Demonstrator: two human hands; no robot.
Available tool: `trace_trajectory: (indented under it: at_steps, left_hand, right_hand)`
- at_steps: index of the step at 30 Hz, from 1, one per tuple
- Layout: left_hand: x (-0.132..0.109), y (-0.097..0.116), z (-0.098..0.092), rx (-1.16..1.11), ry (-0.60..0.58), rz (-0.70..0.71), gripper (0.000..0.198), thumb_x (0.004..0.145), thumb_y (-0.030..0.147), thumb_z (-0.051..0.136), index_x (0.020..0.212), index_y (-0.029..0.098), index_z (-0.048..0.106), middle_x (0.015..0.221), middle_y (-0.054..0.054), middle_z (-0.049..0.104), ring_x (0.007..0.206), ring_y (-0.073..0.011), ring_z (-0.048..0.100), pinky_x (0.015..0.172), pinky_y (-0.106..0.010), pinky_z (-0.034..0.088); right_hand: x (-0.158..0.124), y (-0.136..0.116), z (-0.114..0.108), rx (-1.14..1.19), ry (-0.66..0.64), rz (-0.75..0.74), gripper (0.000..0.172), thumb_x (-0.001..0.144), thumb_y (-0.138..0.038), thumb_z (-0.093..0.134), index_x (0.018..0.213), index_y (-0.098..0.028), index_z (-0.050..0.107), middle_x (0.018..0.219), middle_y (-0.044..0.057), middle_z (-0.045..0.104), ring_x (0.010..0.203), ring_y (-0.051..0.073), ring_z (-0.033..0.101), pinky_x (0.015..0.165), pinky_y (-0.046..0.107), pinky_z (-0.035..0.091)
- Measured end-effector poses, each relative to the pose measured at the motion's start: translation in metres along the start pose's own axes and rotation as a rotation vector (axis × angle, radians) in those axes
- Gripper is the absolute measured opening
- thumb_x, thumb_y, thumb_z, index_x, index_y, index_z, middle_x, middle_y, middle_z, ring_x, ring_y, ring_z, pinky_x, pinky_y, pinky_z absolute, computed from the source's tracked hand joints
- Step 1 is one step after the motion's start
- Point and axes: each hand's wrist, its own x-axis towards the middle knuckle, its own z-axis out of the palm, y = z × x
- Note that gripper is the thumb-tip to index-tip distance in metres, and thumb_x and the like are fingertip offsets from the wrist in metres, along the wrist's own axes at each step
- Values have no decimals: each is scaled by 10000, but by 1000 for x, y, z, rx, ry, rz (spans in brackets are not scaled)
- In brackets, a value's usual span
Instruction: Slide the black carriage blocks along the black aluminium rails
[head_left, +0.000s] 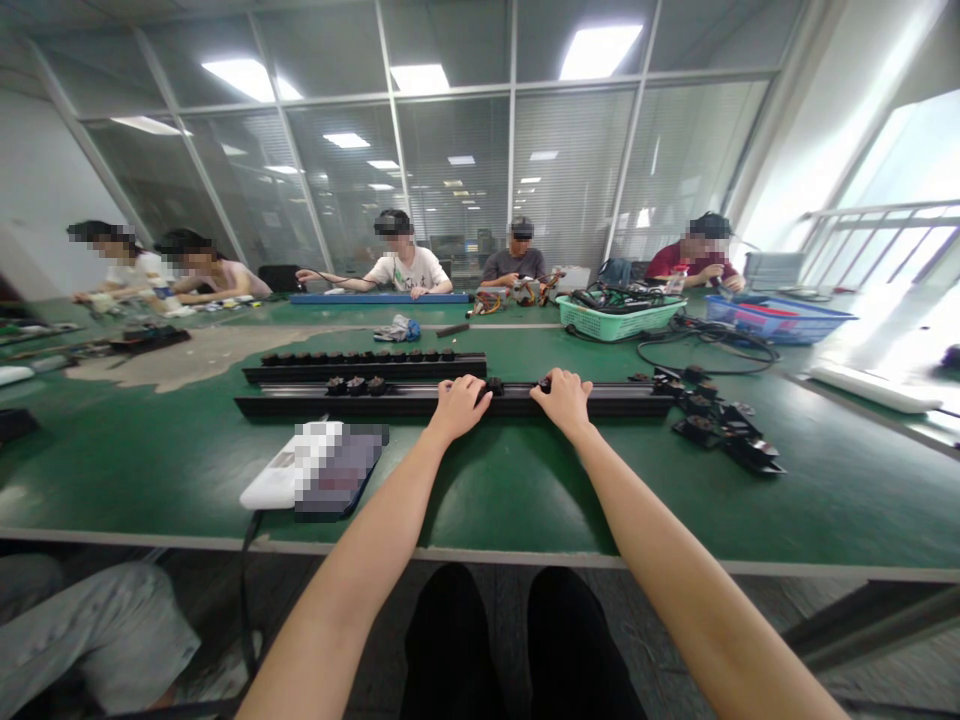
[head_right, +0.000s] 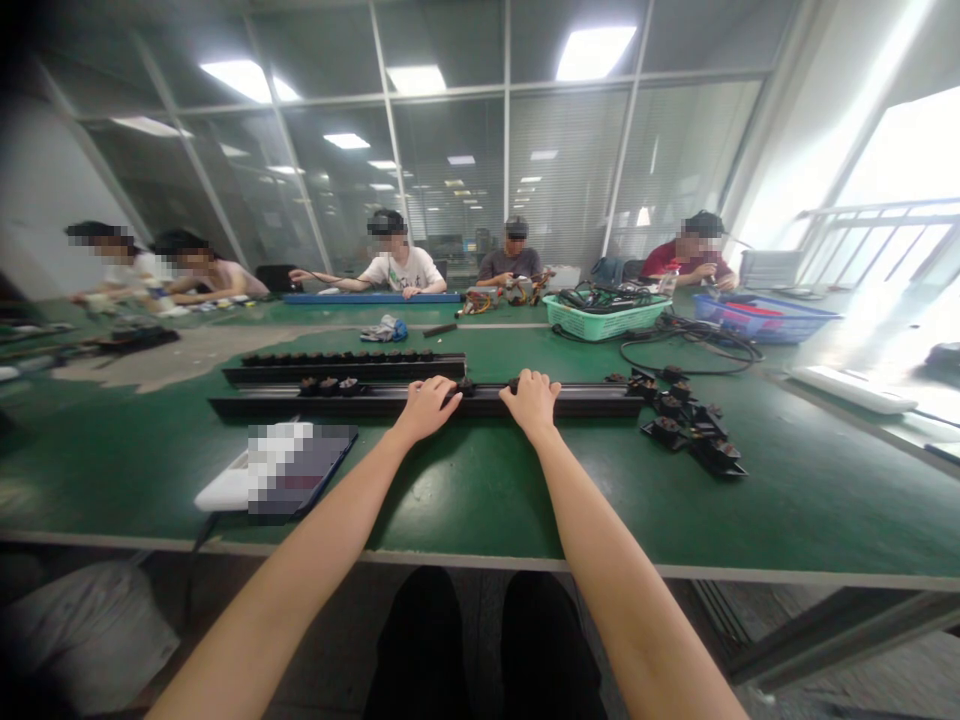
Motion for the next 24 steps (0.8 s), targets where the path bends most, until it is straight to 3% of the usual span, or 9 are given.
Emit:
trace_trajectory:
  at_steps: [13, 24]
  left_hand:
    - [0, 4, -6, 9, -49, -23, 316, 1079, 397, 428, 1233, 210, 632, 1329, -106, 662, 1245, -258, 586, 1045, -424, 390]
    - [0, 3, -6, 6, -46, -24, 305, 1080, 389, 436, 1238, 211, 626, 1343, -103, 661, 1264, -257, 584, 1056, -426, 383]
  right_hand:
    - [-1, 0, 1, -38, 15, -43, 320, 960, -352, 480, 1116, -122, 640, 1208, 199, 666, 1139, 335, 530, 979, 454, 313]
    - [-2, 2, -7, -95, 4, 17, 352, 958, -360, 462, 1141, -112, 633, 1223, 218, 657, 1163, 353, 527, 989, 463, 315]
